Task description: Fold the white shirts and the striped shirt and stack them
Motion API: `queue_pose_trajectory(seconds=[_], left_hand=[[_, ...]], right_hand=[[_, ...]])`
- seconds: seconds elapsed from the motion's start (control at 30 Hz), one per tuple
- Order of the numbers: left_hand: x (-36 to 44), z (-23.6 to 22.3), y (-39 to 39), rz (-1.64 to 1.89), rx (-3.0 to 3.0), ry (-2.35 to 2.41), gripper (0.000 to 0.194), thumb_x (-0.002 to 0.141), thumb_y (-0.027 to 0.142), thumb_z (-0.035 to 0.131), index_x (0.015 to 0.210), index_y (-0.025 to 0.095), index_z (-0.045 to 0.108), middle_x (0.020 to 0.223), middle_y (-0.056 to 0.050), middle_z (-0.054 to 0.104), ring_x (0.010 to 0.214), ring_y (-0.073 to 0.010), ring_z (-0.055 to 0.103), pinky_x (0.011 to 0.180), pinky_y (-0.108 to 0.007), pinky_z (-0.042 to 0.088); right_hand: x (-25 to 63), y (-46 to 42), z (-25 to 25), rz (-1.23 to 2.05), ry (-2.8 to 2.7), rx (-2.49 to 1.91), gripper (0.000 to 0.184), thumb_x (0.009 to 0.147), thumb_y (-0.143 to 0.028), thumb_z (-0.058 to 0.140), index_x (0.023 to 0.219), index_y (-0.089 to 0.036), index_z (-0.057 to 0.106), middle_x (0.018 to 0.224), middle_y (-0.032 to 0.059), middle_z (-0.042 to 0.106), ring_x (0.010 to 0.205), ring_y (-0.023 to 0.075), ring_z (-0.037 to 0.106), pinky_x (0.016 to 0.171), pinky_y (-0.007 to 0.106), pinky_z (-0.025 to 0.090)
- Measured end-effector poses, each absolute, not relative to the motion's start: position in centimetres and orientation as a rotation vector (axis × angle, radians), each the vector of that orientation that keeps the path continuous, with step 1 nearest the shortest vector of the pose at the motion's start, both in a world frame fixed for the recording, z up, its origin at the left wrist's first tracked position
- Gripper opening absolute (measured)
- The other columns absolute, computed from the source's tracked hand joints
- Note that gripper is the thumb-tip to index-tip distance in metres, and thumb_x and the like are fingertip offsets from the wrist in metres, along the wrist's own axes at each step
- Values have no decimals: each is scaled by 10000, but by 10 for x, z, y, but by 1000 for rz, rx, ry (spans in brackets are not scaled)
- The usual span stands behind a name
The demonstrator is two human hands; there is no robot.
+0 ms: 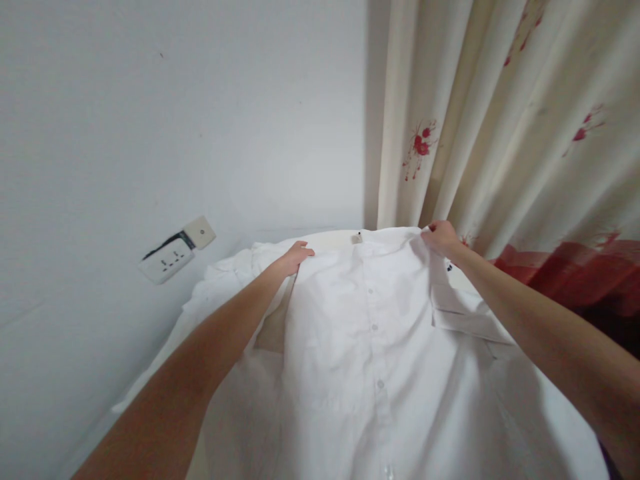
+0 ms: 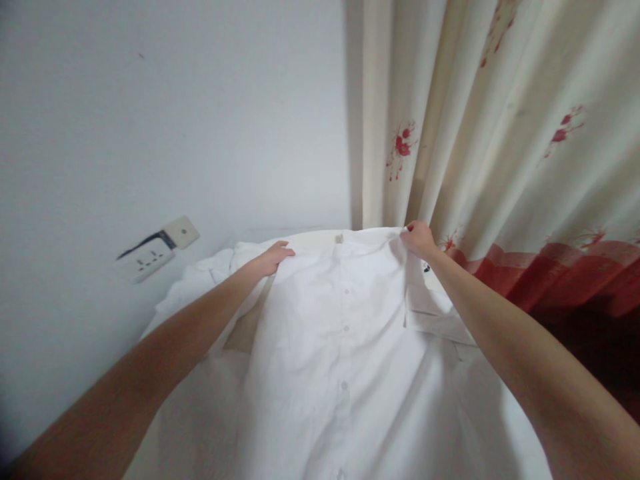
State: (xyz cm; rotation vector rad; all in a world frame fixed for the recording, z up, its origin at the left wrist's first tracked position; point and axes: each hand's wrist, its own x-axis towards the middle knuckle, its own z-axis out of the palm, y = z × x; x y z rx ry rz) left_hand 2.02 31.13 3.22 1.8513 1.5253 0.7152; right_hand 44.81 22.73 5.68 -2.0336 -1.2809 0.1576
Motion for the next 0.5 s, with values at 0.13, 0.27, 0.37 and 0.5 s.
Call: queue_pose_trajectory(seconds=[0.13, 0.27, 0.37, 0.5], left_hand=[[20, 44, 308, 1022, 1774, 1505, 584, 859, 196, 579, 1427, 188, 444, 1016, -79, 688, 829, -190, 692, 746, -309, 563], [7, 56, 302, 1610, 1834, 1360, 399, 826, 160, 592, 1222, 209, 619, 1165, -50, 653, 1107, -205, 610, 1025, -338, 463], [-5, 56, 302, 1755, 1828, 1403, 338, 836, 167, 590, 1169, 196, 638, 1142, -48, 650, 1122, -203, 587, 1055, -331, 429], [-12, 45, 319, 1363, 1833, 1665, 396, 867, 207, 569, 1260, 180, 614, 958, -45, 654, 873, -187, 643, 859, -305, 519]], right_hand=[[439, 221, 79, 203, -1137, -1664, 143, 703, -226, 643, 831, -167, 666, 709, 11, 628, 634, 145, 562, 542, 219, 431], [437, 212, 96, 222, -1019, -1441, 197, 737, -254, 666, 923, -188, 661, 731, 1, 617, 599, 124, 518, 510, 206, 407], [440, 214, 93, 249, -937, -1485, 229, 755, -250, 647, 971, -180, 665, 733, 0, 610, 587, 125, 518, 488, 209, 401], [445, 233, 72, 299, -940, -1626, 217, 747, -228, 626, 938, -129, 659, 679, -2, 579, 569, 124, 509, 480, 215, 405]])
